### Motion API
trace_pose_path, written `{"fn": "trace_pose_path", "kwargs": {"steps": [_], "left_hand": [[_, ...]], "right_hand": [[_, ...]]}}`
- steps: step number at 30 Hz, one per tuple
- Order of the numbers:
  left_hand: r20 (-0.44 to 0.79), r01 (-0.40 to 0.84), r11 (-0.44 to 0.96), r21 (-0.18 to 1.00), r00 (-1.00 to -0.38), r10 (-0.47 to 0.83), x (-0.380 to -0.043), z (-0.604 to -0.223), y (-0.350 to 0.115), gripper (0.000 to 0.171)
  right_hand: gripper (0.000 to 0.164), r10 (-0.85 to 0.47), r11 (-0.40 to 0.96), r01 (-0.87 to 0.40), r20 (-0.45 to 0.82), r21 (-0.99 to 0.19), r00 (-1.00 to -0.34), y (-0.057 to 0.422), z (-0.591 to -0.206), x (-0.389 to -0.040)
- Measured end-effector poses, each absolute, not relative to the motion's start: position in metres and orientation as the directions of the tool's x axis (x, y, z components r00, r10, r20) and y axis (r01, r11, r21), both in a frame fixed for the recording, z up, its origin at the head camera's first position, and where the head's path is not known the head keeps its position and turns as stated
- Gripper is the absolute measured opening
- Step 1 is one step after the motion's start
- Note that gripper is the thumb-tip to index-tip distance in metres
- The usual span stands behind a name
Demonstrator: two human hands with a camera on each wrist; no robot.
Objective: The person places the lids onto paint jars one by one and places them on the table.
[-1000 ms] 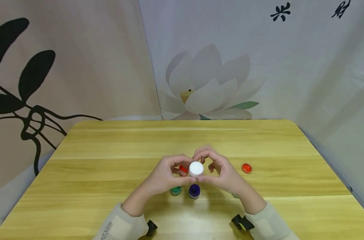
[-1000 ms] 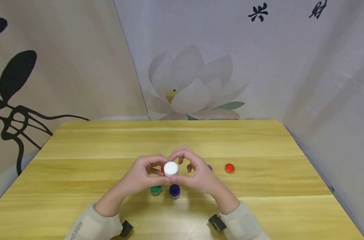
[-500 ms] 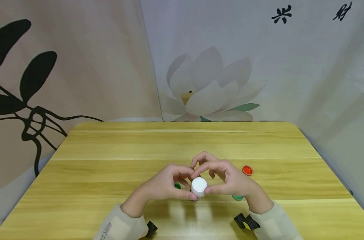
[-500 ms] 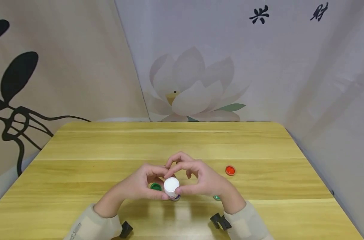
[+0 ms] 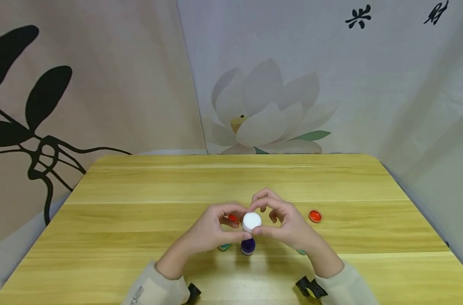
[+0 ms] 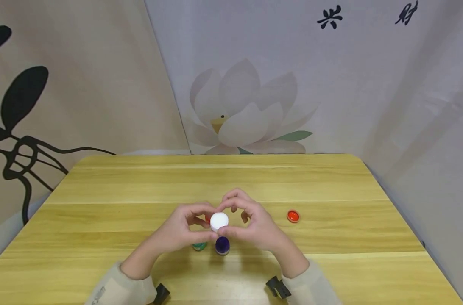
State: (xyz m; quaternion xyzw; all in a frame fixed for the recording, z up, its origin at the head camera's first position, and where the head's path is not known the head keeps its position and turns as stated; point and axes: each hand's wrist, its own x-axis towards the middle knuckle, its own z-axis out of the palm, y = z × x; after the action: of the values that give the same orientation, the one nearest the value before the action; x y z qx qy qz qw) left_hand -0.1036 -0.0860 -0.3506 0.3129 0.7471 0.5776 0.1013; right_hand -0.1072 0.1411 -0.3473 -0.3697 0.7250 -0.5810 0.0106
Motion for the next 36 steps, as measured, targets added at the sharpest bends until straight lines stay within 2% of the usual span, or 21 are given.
{"fn": "trace_pose_path", "kwargs": {"steps": [7,11,15,21,25,29,36], "left_hand": [[0.207,0.333,0.203,0.921,-0.859,0.468,-0.104,-0.35,-0.082,0.033],[0.204,0.326,0.215,0.92,-0.87,0.449,-0.105,-0.349,-0.082,0.033],[0.203,0.332,0.189,0.924,-0.845,0.494,-0.105,-0.345,-0.084,0.034],[0.193,0.348,0.159,0.924,-0.781,0.594,-0.104,-0.341,-0.087,0.029],[0.191,0.351,0.151,0.924,-0.766,0.614,-0.103,-0.341,-0.088,0.03],[0.193,0.36,0.165,0.918,-0.771,0.606,-0.103,-0.341,-0.088,0.032],[0.221,0.386,0.193,0.902,-0.797,0.562,-0.104,-0.342,-0.087,0.034]], "right_hand": [[0.029,-0.405,0.143,-0.489,0.401,-0.86,-0.822,0.131,-0.35,-0.104],[0.032,-0.406,0.151,-0.489,0.398,-0.859,-0.823,0.13,-0.35,-0.104],[0.036,-0.484,0.093,-0.516,0.415,-0.851,-0.771,0.137,-0.347,-0.106],[0.037,-0.615,-0.062,-0.549,0.465,-0.834,-0.636,0.146,-0.342,-0.112],[0.034,-0.66,-0.098,-0.532,0.455,-0.841,-0.597,0.147,-0.342,-0.113],[0.033,-0.65,-0.068,-0.526,0.437,-0.848,-0.621,0.145,-0.342,-0.11],[0.032,-0.554,0.019,-0.534,0.435,-0.845,-0.71,0.139,-0.345,-0.108]]}}
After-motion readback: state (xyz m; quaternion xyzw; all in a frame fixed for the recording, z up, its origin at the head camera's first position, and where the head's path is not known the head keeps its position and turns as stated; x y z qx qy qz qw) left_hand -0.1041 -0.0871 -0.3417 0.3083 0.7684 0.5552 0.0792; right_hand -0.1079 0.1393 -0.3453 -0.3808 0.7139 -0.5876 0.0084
